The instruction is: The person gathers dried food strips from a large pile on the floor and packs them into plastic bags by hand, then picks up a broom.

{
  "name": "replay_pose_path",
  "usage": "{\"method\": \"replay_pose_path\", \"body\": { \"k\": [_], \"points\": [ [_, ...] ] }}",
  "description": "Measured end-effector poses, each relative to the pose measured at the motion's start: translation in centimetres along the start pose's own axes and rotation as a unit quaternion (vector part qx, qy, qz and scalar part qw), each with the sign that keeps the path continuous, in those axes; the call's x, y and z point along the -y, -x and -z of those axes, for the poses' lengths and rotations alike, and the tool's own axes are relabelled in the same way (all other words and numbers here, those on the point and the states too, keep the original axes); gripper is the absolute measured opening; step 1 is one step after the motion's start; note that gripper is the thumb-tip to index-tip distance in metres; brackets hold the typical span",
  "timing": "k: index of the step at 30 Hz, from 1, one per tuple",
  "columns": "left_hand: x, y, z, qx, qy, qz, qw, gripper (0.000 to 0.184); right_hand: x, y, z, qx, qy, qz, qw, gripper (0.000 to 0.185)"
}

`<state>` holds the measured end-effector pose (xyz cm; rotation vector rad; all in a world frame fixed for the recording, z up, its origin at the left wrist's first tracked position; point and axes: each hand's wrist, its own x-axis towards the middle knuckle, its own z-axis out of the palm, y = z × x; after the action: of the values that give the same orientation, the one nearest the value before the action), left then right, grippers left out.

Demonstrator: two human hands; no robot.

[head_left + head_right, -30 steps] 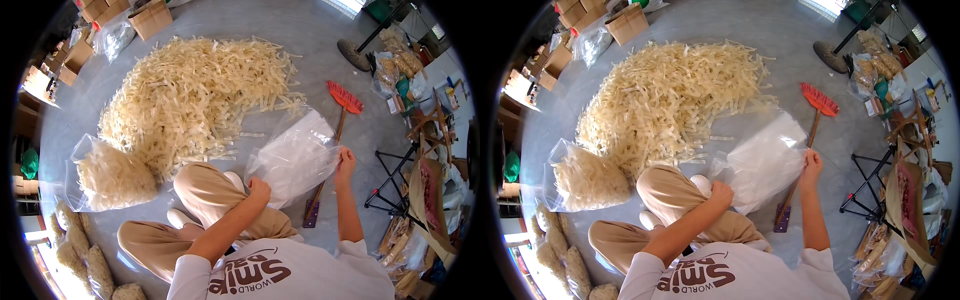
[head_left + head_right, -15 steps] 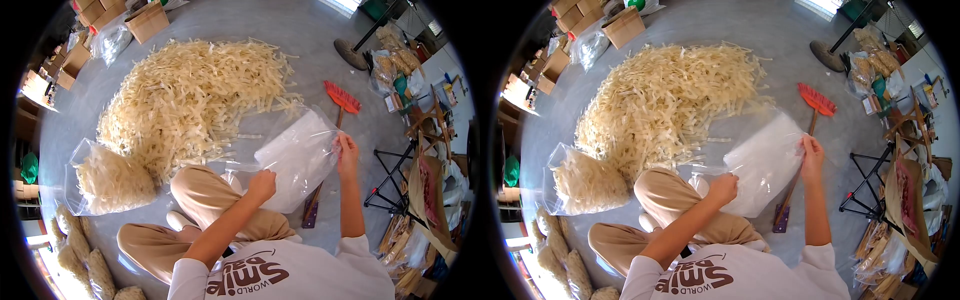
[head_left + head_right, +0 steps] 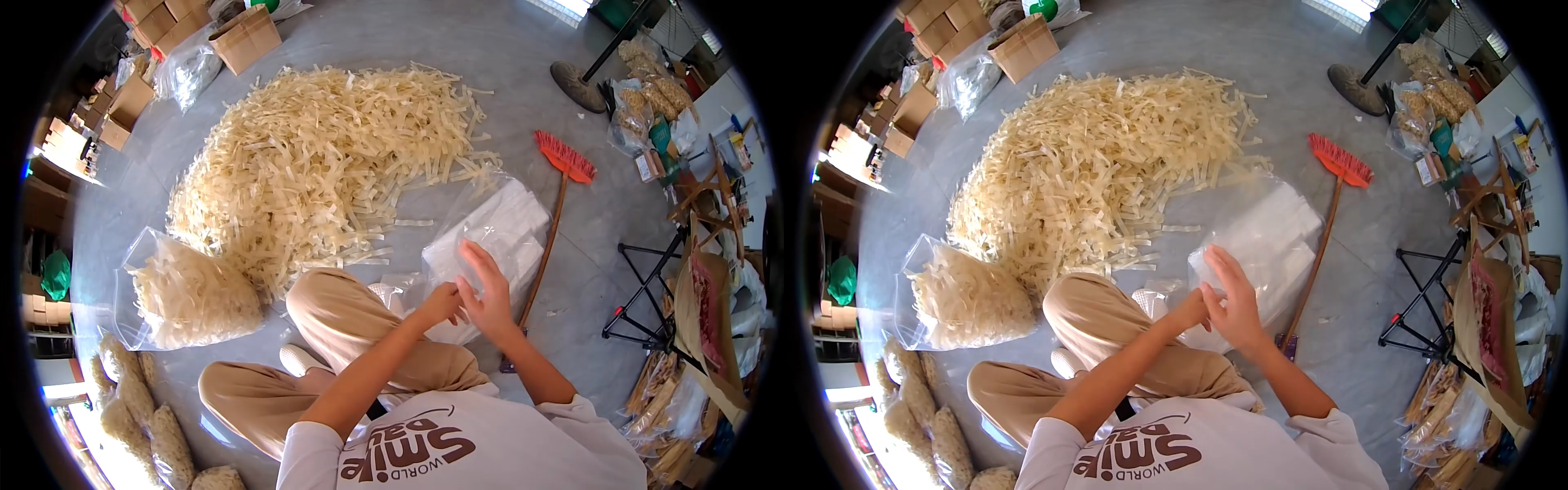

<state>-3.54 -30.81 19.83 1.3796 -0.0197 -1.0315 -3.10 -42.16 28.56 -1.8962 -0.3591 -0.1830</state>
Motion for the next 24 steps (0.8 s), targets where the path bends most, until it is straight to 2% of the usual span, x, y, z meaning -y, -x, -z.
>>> {"method": "replay_pose_path", "body": {
  "k": [2, 3, 4, 6, 8, 10, 11, 12, 13, 14, 16, 17, 24],
  "points": [
    [-0.8, 1.0, 0.2, -0.105, 0.136, -0.13, 0.976, 0.034, 1.6, 2.4, 0.2, 0.087, 0.001, 0.075, 0.993, 0.024],
    [-0.6, 0.1, 1.5, -0.071, 0.251, -0.026, 0.965, 0.03, 1.2, 3.8, -0.1, 0.187, -0.015, 0.0, 0.982, 0.025],
    [-0.8, 0.2, 1.9, -0.069, 0.25, -0.026, 0.965, 0.03, 0.3, 5.4, -0.5, 0.283, -0.03, -0.075, 0.956, 0.026],
    [-0.8, 0.4, 2.3, -0.049, 0.291, -0.024, 0.955, 0.032, -3.4, 8.6, -3.4, 0.268, -0.042, -0.106, 0.957, 0.028],
    [-0.9, 0.2, 1.7, -0.049, 0.258, -0.015, 0.965, 0.033, -6.7, 9.6, -5.8, 0.255, -0.056, -0.132, 0.956, 0.029],
    [-1.6, 0.7, 0.6, -0.03, 0.138, -0.023, 0.99, 0.033, -9.2, 9.9, -7.7, 0.181, 0.068, -0.085, 0.978, 0.031],
    [-1.7, 0.9, 0.4, -0.011, 0.109, -0.023, 0.994, 0.031, -11.8, 10.5, -9.0, 0.183, 0.065, -0.083, 0.977, 0.031],
    [-1.6, 1.0, 0.3, -0.016, 0.108, -0.023, 0.994, 0.031, -15.1, 11.2, -10.3, 0.297, 0.17, -0.054, 0.938, 0.031],
    [-1.3, 1.0, 0.4, 0.01, 0.102, -0.039, 0.994, 0.032, -17.3, 11.7, -11.2, 0.401, 0.273, -0.022, 0.874, 0.033],
    [-1.1, 1.0, 0.6, 0.036, 0.094, -0.056, 0.993, 0.032, -18.6, 12.0, -11.1, 0.4, 0.272, -0.016, 0.875, 0.033],
    [-0.6, 1.0, 0.8, 0.032, 0.091, -0.096, 0.991, 0.034, -19.6, 11.6, -10.0, 0.411, 0.246, -0.092, 0.873, 0.038],
    [-0.4, 1.0, 0.8, 0.034, 0.09, -0.133, 0.986, 0.036, -19.3, 11.5, -9.3, 0.41, 0.245, -0.086, 0.874, 0.038],
    [-2.4, 3.5, 0.5, -0.042, 0.203, -0.203, 0.957, 0.035, -19.7, 12.1, -9.7, 0.388, 0.331, -0.08, 0.857, 0.035]
  ]
}}
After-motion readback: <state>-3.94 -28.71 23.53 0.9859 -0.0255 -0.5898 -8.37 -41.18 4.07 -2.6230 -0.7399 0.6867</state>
